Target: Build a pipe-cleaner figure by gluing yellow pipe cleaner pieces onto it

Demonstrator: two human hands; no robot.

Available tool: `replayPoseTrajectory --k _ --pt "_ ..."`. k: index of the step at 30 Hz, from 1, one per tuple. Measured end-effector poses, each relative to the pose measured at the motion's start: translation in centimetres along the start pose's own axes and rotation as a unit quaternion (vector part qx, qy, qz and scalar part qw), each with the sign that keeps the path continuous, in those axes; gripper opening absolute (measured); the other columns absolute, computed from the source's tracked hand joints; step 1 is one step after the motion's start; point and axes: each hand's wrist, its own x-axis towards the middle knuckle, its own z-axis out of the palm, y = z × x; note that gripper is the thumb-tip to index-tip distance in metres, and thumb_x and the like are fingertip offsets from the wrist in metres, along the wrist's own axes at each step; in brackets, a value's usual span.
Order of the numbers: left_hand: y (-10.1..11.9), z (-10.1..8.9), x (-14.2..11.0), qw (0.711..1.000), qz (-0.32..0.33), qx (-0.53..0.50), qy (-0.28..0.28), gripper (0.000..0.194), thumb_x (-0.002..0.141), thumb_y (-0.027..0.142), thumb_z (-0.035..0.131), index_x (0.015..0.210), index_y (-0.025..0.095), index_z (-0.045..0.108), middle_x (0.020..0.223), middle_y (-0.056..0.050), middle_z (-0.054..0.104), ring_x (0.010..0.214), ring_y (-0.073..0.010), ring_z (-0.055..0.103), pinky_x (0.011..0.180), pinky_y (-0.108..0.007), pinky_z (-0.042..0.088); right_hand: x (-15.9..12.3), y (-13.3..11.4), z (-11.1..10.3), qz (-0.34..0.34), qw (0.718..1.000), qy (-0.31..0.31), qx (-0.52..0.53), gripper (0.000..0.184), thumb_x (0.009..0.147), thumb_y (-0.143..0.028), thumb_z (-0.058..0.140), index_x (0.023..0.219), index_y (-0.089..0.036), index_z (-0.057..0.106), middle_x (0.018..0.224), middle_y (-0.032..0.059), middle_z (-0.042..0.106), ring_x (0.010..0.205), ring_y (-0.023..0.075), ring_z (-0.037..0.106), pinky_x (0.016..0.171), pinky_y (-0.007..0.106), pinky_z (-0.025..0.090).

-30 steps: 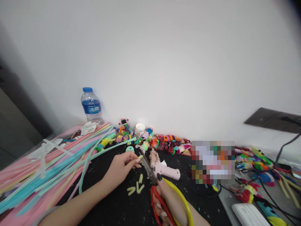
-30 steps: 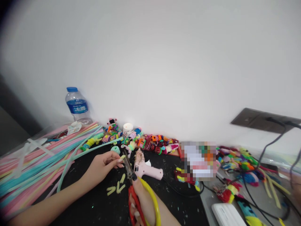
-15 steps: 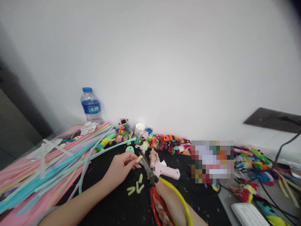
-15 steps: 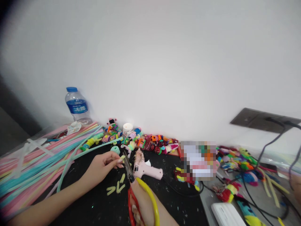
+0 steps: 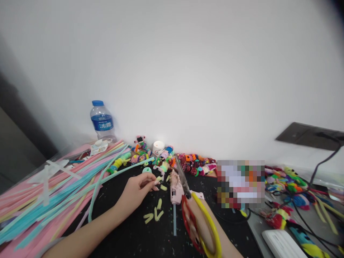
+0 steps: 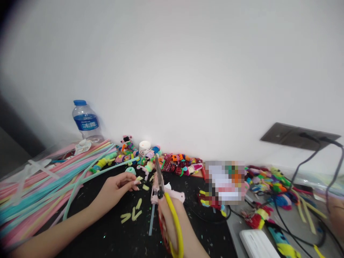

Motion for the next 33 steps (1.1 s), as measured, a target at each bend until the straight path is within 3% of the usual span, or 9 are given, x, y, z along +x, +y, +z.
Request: replayPoseTrajectory --k 2,3,6,8,14,23,28,33 --pt "-0.1 -0.1 0.0 0.999 0.017 0.033 -0.009 0.014 0.08 0.026 0.052 0.082 0.017 0.063 0.069 -0.001 0.066 0.065 -0.0167 0.064 0.063 -0.025 0.05 0.1 -0.4 -1.1 -0.042 0.998 0.04 -0.019 0.043 0.072 -0.061 0.05 0.062 -0.021 0.037 0.049 -0.0075 0.032 0.042 0.0077 0.028 0.04 0.021 0.022" --pt "-0.1 -0.2 0.0 0.998 0.031 0.052 -0.015 0.015 0.08 0.025 0.051 0.083 0.018 0.064 0.072 -0.002 0.067 0.064 -0.0159 0.063 0.063 -0.025 0.049 0.1 -0.7 -1.6 -0.101 0.989 0.077 -0.074 0.039 0.075 -0.055 0.05 0.062 -0.021 0.037 0.051 -0.0068 0.032 0.044 0.0084 0.029 0.042 0.021 0.023" --pt "-0.2 -0.4 0.0 0.99 0.086 0.105 -0.036 0.019 0.081 0.023 0.051 0.085 0.019 0.068 0.085 -0.004 0.068 0.067 -0.0152 0.062 0.066 -0.025 0.049 0.3 -1.8 -3.1 -0.221 0.928 0.169 -0.249 0.03 0.08 -0.04 0.048 0.061 -0.02 0.035 0.055 -0.0049 0.035 0.052 0.0107 0.033 0.048 0.022 0.024" --pt "-0.2 -0.4 0.1 0.983 0.122 0.123 -0.059 0.021 0.082 0.021 0.05 0.087 0.021 0.07 0.09 -0.004 0.068 0.076 -0.0162 0.062 0.072 -0.025 0.048 0.3 -2.3 -3.7 -0.241 0.895 0.206 -0.315 0.026 0.08 -0.036 0.046 0.063 -0.02 0.036 0.056 -0.0042 0.038 0.053 0.0118 0.035 0.048 0.022 0.025" --pt "0.4 -0.4 0.0 0.962 0.159 0.161 -0.151 0.032 0.086 0.013 0.041 0.101 0.023 0.067 0.095 -0.004 0.065 0.087 -0.0161 0.059 0.078 -0.024 0.045 0.8 -2.2 -4.5 -0.244 0.828 0.266 -0.429 0.02 0.082 -0.036 0.043 0.07 -0.02 0.044 0.058 -0.0013 0.049 0.053 0.0146 0.043 0.05 0.023 0.031" --pt "0.8 -0.7 -0.2 0.964 0.15 0.163 -0.148 0.036 0.085 0.01 0.034 0.1 0.02 0.065 0.103 -0.005 0.061 0.094 -0.0163 0.057 0.086 -0.027 0.043 2.0 -2.2 -6.3 -0.215 0.759 0.352 -0.504 0.013 0.082 -0.033 0.044 0.078 -0.02 0.046 0.071 0.003 0.058 0.063 0.0197 0.055 0.053 0.026 0.032" --pt "0.2 -0.6 -0.1 0.959 0.146 0.188 -0.153 0.034 0.086 0.018 0.04 0.114 0.024 0.059 0.12 -0.004 0.058 0.11 -0.0197 0.05 0.099 -0.034 0.035 2.9 -1.9 -7.7 -0.199 0.738 0.376 -0.524 0.017 0.084 -0.036 0.041 0.087 -0.019 0.046 0.078 0.0053 0.06 0.068 0.0219 0.057 0.054 0.027 0.034" --pt "0.5 -0.5 -0.3 0.957 0.143 0.197 -0.161 0.028 0.087 0.025 0.042 0.103 0.022 0.065 0.097 -0.006 0.066 0.09 -0.0191 0.058 0.083 -0.029 0.044 3.6 -1.4 -8.2 -0.197 0.708 0.379 -0.562 0.017 0.085 -0.032 0.043 0.092 -0.018 0.048 0.084 0.0076 0.061 0.07 0.0221 0.059 0.055 0.027 0.034"
